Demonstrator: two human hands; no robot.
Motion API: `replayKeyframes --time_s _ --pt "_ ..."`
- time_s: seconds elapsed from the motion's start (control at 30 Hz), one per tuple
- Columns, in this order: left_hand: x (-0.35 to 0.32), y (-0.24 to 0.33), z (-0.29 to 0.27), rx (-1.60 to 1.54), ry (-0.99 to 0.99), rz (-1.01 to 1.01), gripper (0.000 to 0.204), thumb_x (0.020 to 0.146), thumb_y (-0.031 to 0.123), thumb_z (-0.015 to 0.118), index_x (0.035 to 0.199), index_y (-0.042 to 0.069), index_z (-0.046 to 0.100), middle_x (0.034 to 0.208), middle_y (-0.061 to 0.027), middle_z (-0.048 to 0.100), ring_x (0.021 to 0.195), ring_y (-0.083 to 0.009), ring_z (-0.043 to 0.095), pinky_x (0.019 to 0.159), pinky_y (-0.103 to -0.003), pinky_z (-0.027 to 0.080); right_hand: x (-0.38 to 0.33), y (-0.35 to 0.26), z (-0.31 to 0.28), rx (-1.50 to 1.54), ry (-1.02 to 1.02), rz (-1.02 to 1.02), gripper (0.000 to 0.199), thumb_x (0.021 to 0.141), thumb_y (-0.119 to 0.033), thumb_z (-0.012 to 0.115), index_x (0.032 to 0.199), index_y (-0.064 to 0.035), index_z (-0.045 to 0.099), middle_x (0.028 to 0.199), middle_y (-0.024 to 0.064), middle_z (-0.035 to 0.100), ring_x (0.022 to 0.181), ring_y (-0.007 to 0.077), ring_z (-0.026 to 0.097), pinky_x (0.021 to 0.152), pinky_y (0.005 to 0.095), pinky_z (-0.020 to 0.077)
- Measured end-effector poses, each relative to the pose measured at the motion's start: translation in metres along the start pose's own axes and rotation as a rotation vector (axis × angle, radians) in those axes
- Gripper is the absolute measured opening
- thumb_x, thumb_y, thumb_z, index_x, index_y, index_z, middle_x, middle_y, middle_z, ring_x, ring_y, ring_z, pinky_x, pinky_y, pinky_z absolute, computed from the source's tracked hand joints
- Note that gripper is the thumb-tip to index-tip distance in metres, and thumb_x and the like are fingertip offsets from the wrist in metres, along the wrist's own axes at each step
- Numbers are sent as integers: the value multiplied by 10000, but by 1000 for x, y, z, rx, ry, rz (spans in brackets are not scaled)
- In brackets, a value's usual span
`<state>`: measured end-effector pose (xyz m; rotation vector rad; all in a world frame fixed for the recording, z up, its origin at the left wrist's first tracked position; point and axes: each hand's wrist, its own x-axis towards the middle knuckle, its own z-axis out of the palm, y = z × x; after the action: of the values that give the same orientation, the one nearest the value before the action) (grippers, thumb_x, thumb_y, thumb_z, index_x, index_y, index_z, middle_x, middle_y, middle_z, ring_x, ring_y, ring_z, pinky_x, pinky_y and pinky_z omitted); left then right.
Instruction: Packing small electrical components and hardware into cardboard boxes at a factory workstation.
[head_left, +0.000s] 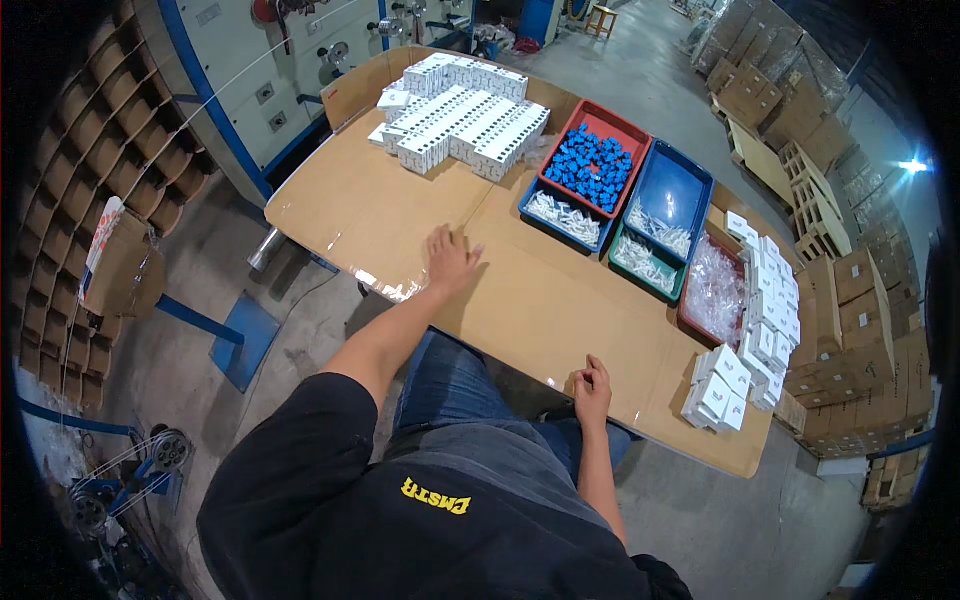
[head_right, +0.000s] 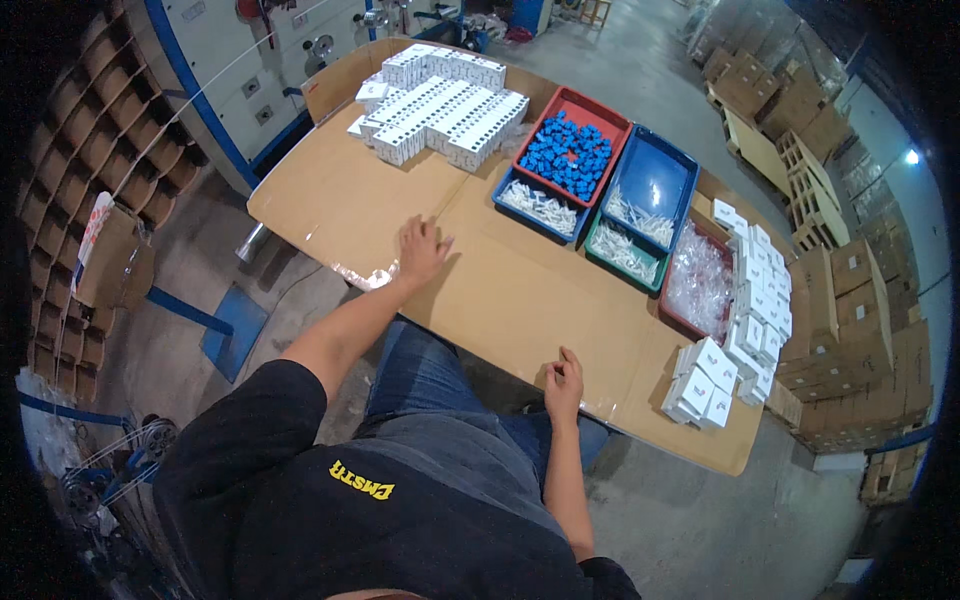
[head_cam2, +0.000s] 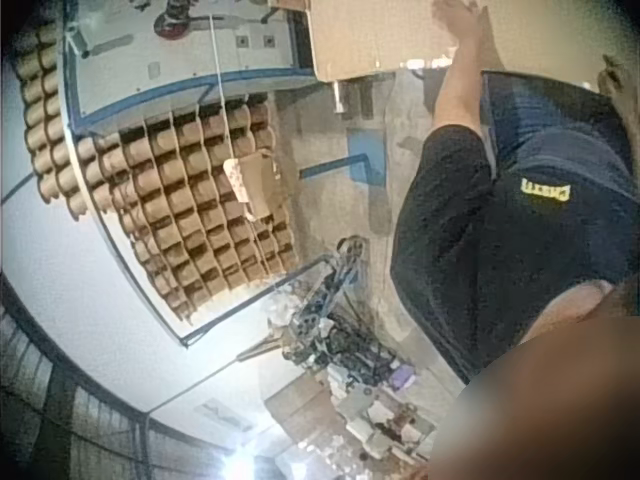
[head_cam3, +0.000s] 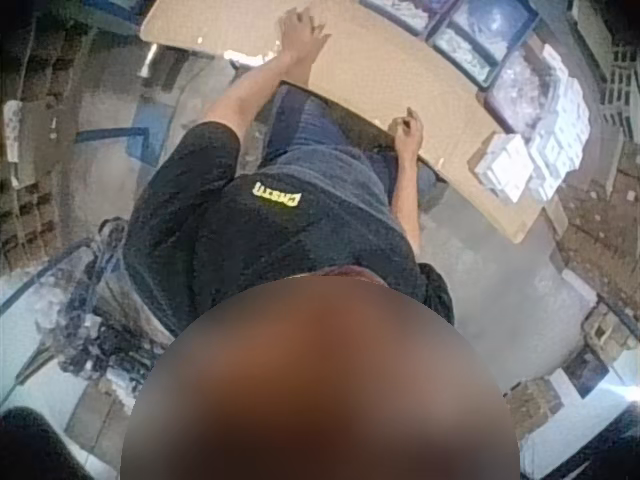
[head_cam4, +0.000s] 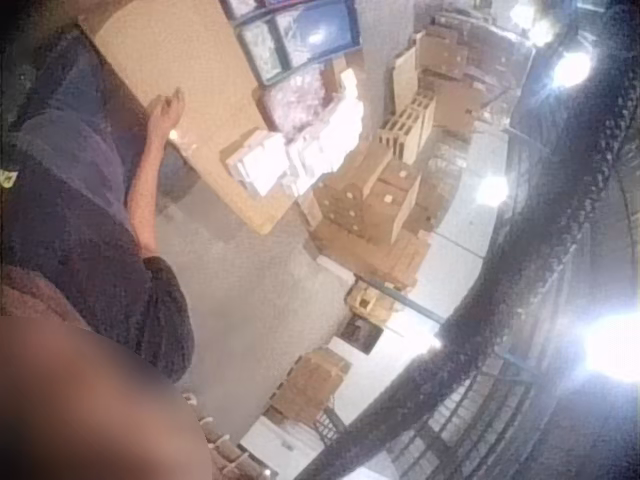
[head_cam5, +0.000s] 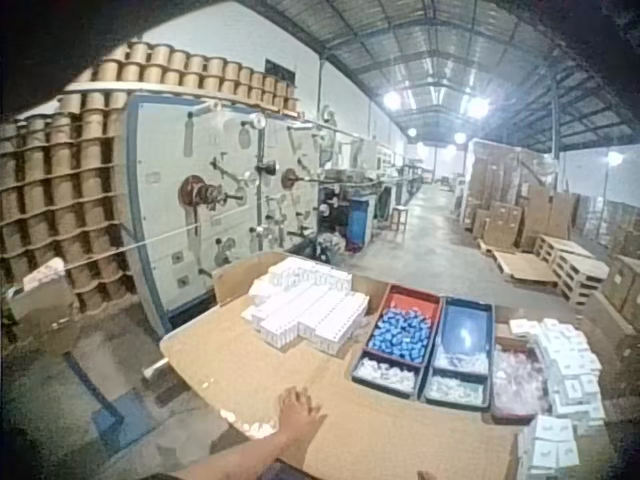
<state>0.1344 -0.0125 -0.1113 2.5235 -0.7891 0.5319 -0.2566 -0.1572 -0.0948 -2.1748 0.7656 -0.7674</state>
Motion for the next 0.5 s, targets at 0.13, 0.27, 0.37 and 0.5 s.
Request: replayKeyframes --time_s 0.13,0.27,0.37,0.5 --pt "-35 59 -12 -210 -4 96 612 946 461 605 1357 15 525 1421 -253 434 1389 -416 356 1167 -558 252 2 4 2 148 9 151 92 920 -59 664 895 26 642 1363 193 611 1296 332 570 1061 393 473" --pt "-49 75 -25 -235 -2 312 574 952 435 607 1352 32 520 1381 -248 464 1326 -406 421 1127 -535 315 0 13 2 83 14 56 72 922 -60 662 907 9 655 1352 162 638 1320 319 559 1075 395 464" --pt "-50 72 -28 -315 -102 260 535 950 400 616 1333 35 533 1364 -229 482 1315 -381 438 1111 -494 345 1 11 0 70 -4 53 79 926 -66 664 910 11 659 1363 165 631 1317 313 562 1071 392 467" --pt "-52 69 -27 -312 -82 250 511 942 389 628 1310 47 540 1338 -202 497 1295 -354 452 1099 -475 358 -1 8 2 132 -13 96 99 932 -77 669 896 14 659 1368 166 628 1325 310 557 1076 386 464"
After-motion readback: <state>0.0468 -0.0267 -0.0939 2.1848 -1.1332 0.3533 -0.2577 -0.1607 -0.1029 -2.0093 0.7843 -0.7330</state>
